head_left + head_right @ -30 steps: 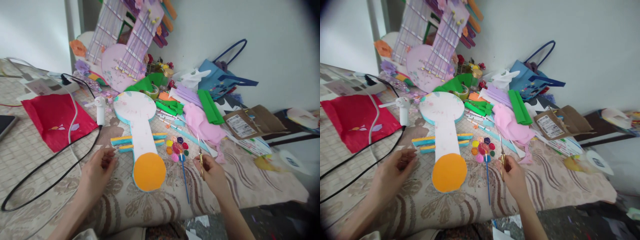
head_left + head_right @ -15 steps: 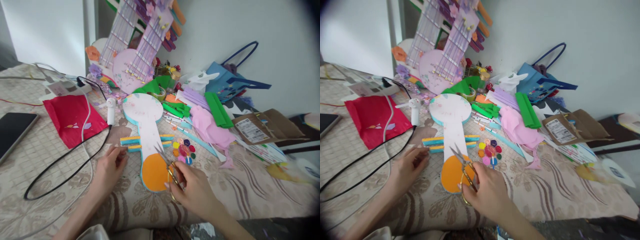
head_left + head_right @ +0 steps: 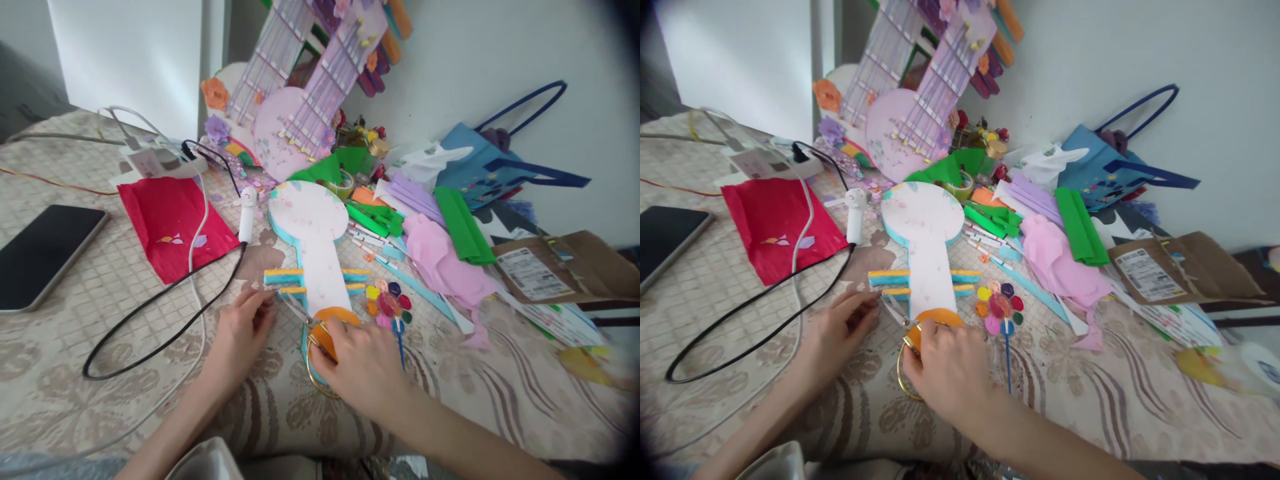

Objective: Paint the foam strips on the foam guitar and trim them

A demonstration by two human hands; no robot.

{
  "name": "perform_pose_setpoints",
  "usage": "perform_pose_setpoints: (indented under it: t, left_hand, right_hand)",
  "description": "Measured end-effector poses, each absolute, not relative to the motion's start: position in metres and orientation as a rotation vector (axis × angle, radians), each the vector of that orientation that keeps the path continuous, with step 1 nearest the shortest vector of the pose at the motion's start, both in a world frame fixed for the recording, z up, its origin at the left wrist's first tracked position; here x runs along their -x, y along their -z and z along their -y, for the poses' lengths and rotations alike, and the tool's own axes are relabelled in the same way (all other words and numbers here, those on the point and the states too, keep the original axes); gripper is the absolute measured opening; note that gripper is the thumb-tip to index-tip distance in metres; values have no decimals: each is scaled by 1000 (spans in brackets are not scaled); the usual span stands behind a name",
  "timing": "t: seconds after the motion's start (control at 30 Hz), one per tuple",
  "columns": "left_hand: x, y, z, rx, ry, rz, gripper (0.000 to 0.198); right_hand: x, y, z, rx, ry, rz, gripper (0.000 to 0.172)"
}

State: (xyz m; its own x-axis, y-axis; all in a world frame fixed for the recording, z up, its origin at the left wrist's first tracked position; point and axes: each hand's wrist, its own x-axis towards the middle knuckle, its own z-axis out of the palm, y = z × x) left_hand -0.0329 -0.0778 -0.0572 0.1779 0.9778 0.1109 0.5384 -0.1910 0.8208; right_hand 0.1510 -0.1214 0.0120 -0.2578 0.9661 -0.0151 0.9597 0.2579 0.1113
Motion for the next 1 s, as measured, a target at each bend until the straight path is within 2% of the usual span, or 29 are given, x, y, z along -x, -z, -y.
perform_pose_setpoints:
  t: [0.2,0.37,0.47,0.77,1.0]
  left_hand:
    - [36,58,82,-1735,-917,-1378,28]
    - [45,54,91,-1509,-929,-1373,28]
    - [54,50,97,-1385,-879,-1344,30]
    - [61,37,113,-1356,-630,-1169,37]
    - [66,27,112,-1411,-546,-1096,35]
  right_hand:
    - [-139,-17,127,-1979,27,-2335,26]
    - [-127,-21,150,-2154,535,-2397,18]
    - [-116,-12,162,-2230,752,-2351,25]
    - [-96,3,165,-2315,760,-2178,34]
    - [-90,-2,172,-2297,1107,-2154,13]
